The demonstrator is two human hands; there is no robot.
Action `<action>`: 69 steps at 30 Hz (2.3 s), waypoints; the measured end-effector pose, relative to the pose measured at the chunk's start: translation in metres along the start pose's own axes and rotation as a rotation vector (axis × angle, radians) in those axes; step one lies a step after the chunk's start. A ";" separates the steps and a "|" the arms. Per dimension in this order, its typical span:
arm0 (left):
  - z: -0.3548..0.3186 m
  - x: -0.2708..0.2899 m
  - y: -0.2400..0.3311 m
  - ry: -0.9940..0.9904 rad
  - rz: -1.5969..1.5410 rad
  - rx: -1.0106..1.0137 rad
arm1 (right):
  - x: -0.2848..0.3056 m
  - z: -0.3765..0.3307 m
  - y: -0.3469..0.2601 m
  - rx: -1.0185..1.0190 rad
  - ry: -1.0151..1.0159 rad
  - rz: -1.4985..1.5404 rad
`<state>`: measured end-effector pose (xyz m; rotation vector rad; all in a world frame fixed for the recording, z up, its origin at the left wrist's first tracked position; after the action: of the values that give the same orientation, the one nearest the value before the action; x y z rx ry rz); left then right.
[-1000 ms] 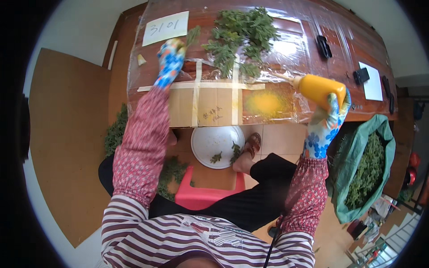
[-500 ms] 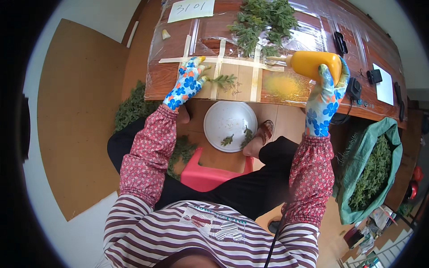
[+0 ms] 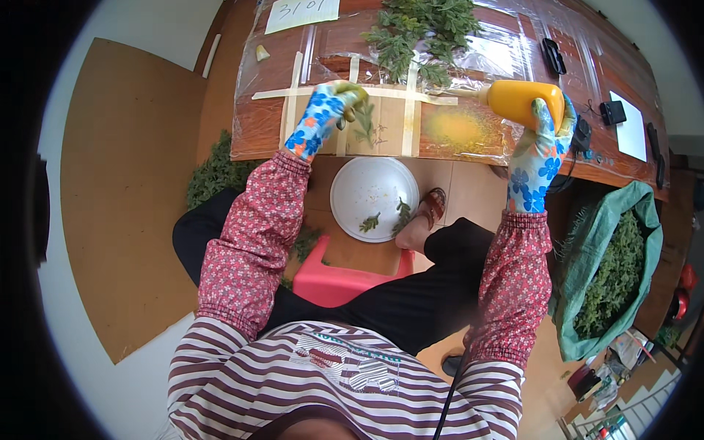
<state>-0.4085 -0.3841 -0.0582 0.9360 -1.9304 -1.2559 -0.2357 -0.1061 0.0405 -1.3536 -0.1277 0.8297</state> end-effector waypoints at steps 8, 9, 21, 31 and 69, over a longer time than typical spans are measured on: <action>-0.022 0.021 -0.053 0.214 -0.270 0.114 | -0.026 -0.014 0.010 -0.084 -0.130 -0.002; -0.026 0.020 -0.053 0.236 -0.274 0.130 | -0.028 -0.015 0.009 -0.092 -0.147 -0.018; -0.043 -0.012 -0.012 0.182 1.077 -0.745 | -0.040 -0.023 0.019 -0.138 -0.200 -0.052; -0.042 0.003 -0.014 0.246 1.223 -0.467 | -0.047 -0.025 0.016 -0.158 -0.183 -0.061; -0.062 -0.029 -0.045 0.200 1.179 -0.620 | -0.064 -0.040 0.015 -0.175 -0.260 -0.033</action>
<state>-0.3323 -0.4026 -0.0833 -0.3830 -1.3497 -0.8434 -0.2668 -0.1764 0.0404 -1.3975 -0.4336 0.9822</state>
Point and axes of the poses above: each hand's wrist, its own z-axis towards the middle knuckle, its own x-axis out of the back of the hand, y = z × x, the point moved 6 cm from there along z, towards the middle knuckle, and after that the axes turned 2 degrees about x, right-handed, at the moved point
